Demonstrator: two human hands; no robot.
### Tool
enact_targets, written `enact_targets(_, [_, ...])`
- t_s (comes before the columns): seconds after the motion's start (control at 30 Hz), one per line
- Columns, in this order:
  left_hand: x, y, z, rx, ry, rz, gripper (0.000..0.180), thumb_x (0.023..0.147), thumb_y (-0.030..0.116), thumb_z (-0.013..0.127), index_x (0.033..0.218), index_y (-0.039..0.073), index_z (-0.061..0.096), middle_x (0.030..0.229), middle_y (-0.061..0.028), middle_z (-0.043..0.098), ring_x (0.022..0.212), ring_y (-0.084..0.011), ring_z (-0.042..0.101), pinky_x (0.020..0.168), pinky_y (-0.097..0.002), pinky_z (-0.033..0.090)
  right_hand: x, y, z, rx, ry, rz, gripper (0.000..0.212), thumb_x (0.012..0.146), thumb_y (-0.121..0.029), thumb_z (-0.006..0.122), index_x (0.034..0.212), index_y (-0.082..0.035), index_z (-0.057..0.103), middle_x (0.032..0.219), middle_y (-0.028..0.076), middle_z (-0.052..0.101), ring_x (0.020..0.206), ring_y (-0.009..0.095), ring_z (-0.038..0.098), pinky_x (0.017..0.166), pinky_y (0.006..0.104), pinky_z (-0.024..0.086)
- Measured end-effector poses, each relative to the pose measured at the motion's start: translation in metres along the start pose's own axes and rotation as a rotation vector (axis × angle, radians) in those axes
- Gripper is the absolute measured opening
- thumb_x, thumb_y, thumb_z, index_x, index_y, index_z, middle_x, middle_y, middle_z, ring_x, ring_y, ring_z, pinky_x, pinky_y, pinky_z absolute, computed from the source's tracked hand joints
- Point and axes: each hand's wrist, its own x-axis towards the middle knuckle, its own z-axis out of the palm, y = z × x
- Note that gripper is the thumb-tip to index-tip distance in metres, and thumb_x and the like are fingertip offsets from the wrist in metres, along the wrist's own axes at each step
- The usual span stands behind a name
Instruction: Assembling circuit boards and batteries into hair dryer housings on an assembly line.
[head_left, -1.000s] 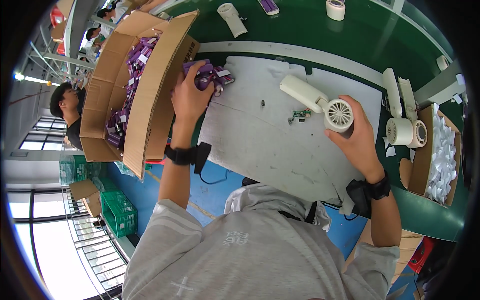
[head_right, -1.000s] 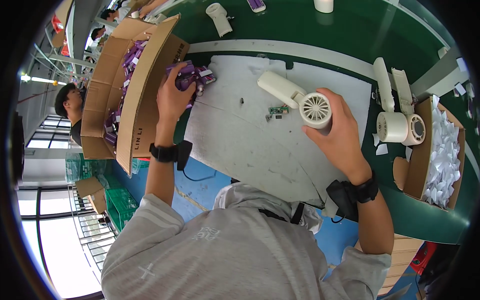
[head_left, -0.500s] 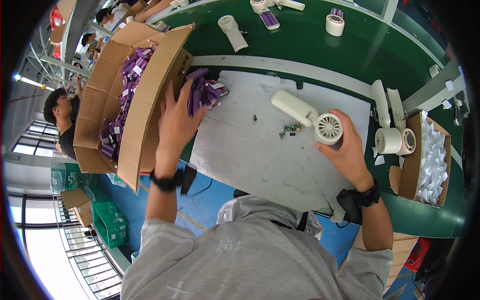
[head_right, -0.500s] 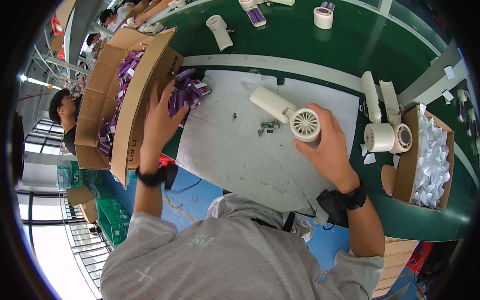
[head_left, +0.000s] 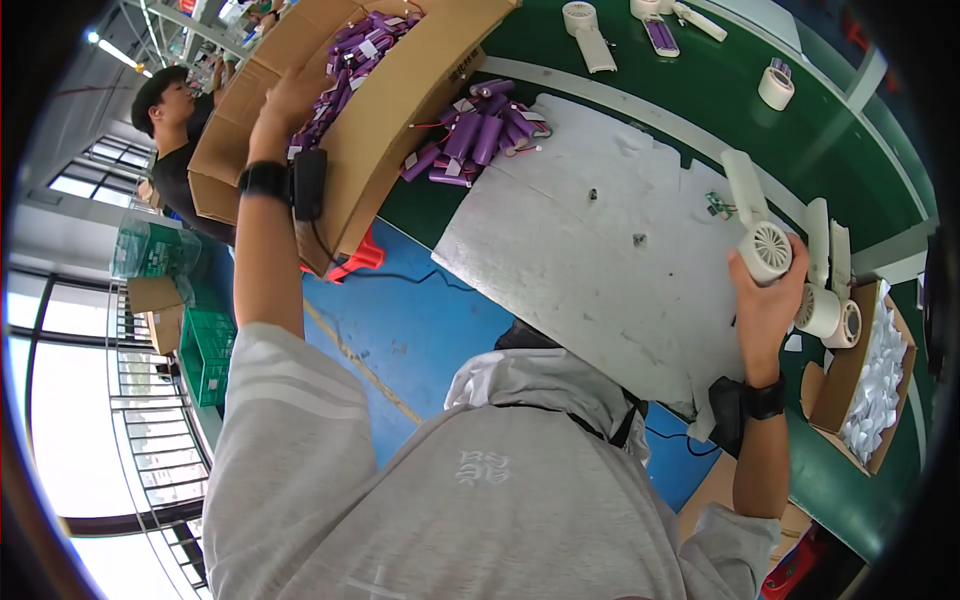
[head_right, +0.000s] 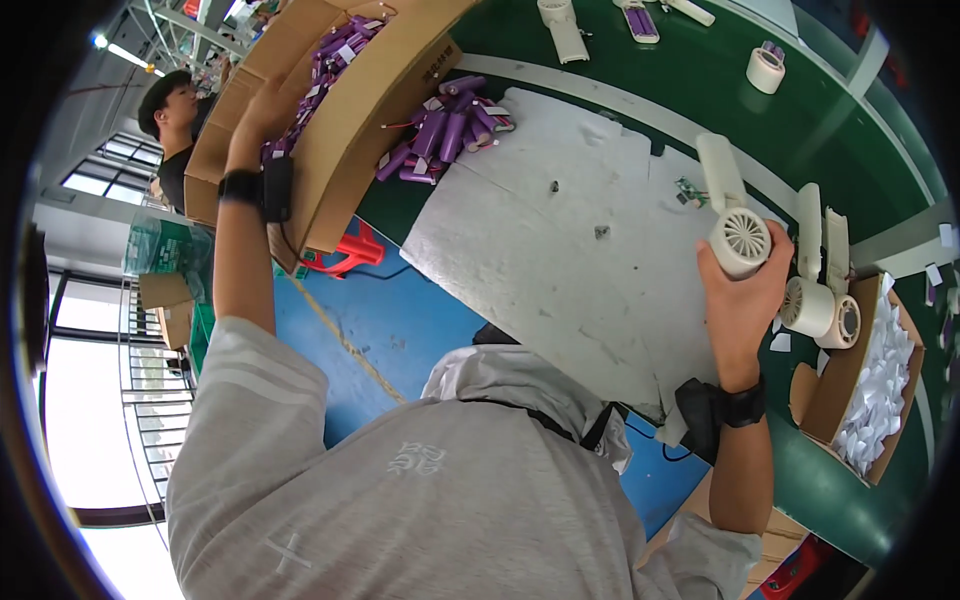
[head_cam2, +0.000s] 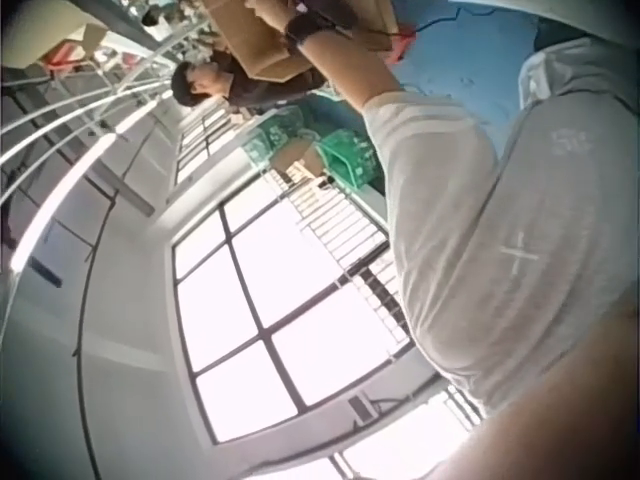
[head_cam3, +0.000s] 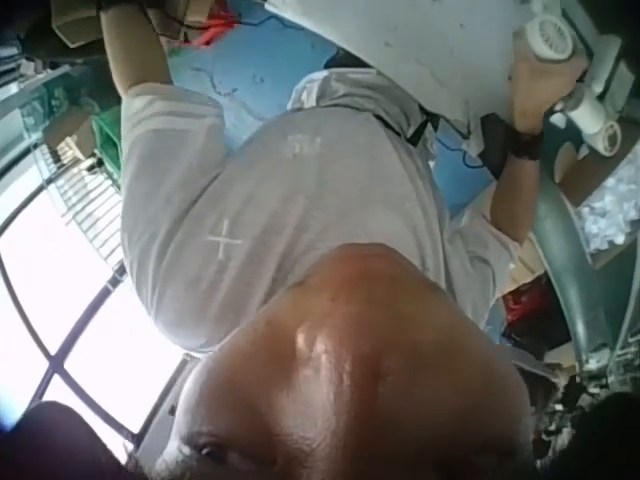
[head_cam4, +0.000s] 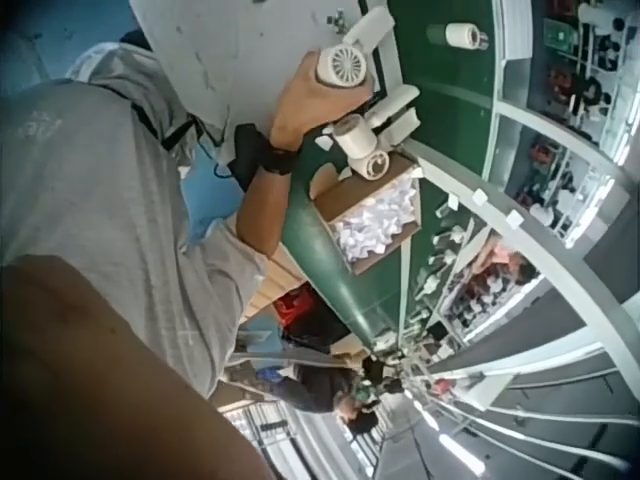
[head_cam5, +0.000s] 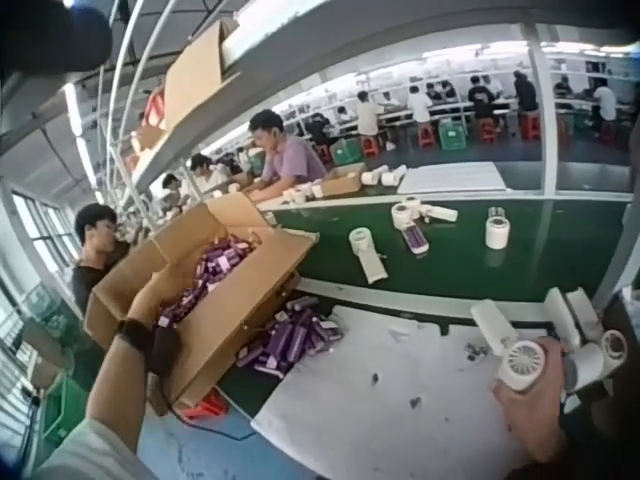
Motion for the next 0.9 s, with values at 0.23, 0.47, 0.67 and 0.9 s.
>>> enact_targets(0.23, [0.039, -0.250, 0.176, -0.237, -0.194, -0.280, 0.123, 0.061, 0.088, 0.058, 0.148, 0.005, 0.032, 0.148, -0.0230, 0.037, 0.141, -0.0344, 0.030, 0.116, -0.0440, 0.021, 0.013, 0.006, -0.027, -0.343, 0.321, -0.160, 0.065, 0.070, -0.021, 0.083, 0.124, -0.005, 0.050, 0.109, 0.012, 0.057, 0.097, 0.027, 0.059, 0.089, 0.0378, 0.045])
enact_targets(0.47, [0.052, -0.152, 0.236, -0.752, -0.313, -0.316, 0.112, 0.065, 0.075, 0.070, 0.141, -0.001, 0.041, 0.119, -0.0147, 0.058, 0.105, -0.0246, 0.053, 0.092, -0.0363, 0.041, 0.014, -0.008, -0.039, -0.863, 0.110, -0.184, 0.061, 0.064, -0.027, 0.083, 0.118, -0.016, 0.057, 0.100, 0.008, 0.059, 0.096, 0.031, 0.058, 0.083, 0.0418, 0.042])
enact_targets(0.67, [0.007, -0.126, 0.177, -0.805, -0.190, -0.376, 0.099, 0.067, 0.066, 0.076, 0.136, 0.001, 0.049, 0.111, -0.0113, 0.065, 0.093, -0.0218, 0.061, 0.082, -0.0348, 0.049, 0.014, -0.017, -0.050, -0.912, 0.007, -0.091, 0.057, 0.065, -0.028, 0.083, 0.115, -0.013, 0.058, 0.100, 0.008, 0.060, 0.094, 0.032, 0.059, 0.082, 0.0433, 0.043])
enact_targets(0.9, [0.003, -0.134, 0.188, -0.571, -0.180, -0.530, 0.093, 0.072, 0.055, 0.078, 0.139, 0.001, 0.043, 0.115, -0.0149, 0.066, 0.104, -0.0260, 0.062, 0.089, -0.0346, 0.049, 0.057, -0.072, -0.089, -0.825, -0.304, -0.197, 0.055, 0.075, -0.032, 0.077, 0.119, -0.006, 0.057, 0.107, 0.014, 0.062, 0.095, 0.033, 0.061, 0.080, 0.0410, 0.047])
